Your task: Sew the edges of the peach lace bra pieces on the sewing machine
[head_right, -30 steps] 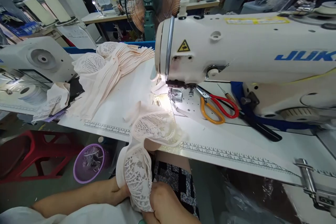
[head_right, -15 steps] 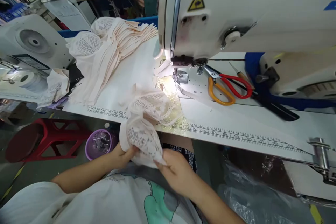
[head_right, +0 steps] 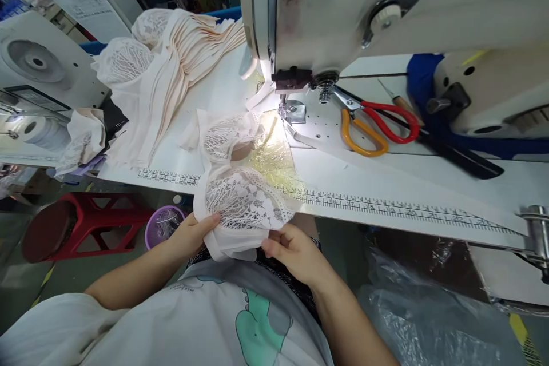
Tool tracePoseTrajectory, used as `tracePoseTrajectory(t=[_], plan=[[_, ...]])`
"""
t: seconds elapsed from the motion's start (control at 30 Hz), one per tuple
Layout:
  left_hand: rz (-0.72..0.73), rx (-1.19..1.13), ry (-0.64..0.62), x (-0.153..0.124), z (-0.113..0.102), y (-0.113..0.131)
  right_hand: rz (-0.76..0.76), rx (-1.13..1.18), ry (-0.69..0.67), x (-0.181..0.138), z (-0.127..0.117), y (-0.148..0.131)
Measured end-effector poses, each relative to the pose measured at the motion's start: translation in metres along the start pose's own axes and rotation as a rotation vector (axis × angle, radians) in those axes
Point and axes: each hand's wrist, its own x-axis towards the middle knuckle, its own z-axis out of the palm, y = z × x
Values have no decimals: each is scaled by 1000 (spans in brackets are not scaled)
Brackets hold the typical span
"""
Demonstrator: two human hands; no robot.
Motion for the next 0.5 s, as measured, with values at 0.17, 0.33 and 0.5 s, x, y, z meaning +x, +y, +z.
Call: tracePoseTrajectory(t=[0.17,0.33,0.5], plan=[[8,149,-65,-3,0,0,-48,-334,168,11,10,-8],[94,314,-204,-7,0,4,-109,-587,276,9,19,-11],[-101,-12,-246,3,-21,19,-185,-477,-155,-10,3,-20]])
